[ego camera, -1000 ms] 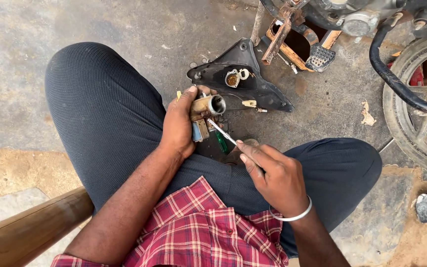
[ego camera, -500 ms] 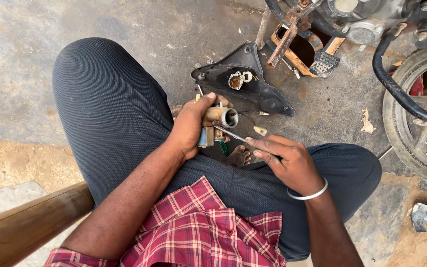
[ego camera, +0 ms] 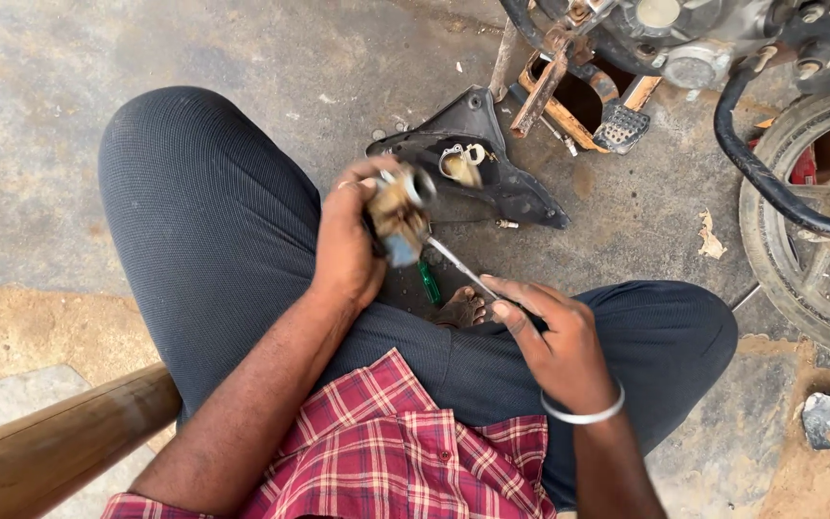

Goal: Cleaning and inspecting a motorcycle carburetor using a thin wire and a screwdriver.

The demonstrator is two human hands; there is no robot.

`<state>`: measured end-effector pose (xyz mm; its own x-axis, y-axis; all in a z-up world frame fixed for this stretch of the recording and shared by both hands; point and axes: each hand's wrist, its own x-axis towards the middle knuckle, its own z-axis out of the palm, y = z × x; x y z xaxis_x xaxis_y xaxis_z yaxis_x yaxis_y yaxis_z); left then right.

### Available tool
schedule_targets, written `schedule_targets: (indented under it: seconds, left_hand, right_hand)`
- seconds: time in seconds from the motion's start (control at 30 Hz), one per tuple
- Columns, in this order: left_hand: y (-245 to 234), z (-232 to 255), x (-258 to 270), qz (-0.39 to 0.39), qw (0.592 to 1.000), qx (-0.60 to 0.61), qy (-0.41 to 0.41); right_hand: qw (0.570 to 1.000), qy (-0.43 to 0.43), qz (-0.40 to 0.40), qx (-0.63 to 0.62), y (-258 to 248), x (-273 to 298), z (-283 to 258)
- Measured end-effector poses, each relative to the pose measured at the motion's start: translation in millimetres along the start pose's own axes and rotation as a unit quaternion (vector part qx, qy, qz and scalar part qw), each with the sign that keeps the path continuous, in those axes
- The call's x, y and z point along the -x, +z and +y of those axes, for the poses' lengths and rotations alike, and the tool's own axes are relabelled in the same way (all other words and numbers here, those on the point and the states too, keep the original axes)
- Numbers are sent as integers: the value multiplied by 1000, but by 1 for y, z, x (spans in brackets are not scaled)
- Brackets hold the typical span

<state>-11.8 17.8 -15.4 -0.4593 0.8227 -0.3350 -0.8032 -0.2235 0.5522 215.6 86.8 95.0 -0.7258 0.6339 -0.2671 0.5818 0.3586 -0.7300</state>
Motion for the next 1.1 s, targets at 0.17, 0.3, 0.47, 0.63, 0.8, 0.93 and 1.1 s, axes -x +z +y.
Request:
schedule_targets:
  seconds: [0.17, 0.3, 0.47, 0.63, 0.8, 0.93, 1.1]
  left_hand:
    - [8, 14, 1, 90, 994, -5, 69]
    - [0, 13, 1, 66, 996, -10, 65]
    - [-8, 6, 2, 60, 995, -14, 78]
    - [-8, 5, 4, 72, 992, -31, 97]
    - [-17, -5, 4, 47, 976, -121, 174]
    - [1, 5, 13, 68, 985, -113, 109]
    - [-8, 2, 4, 82, 967, -135, 201]
  right_hand:
    - [995, -18, 92, -14, 12, 8, -60]
    - [995, 28, 95, 26, 7, -2, -101]
    - [986, -24, 89, 138, 8, -8, -107]
    - [991, 3, 49, 124, 13, -9, -98]
    - [994, -22, 40, 103, 18, -9, -99]
    - [990, -19, 82, 117, 25, -13, -96]
    - [998, 5, 63, 25, 25, -3, -94]
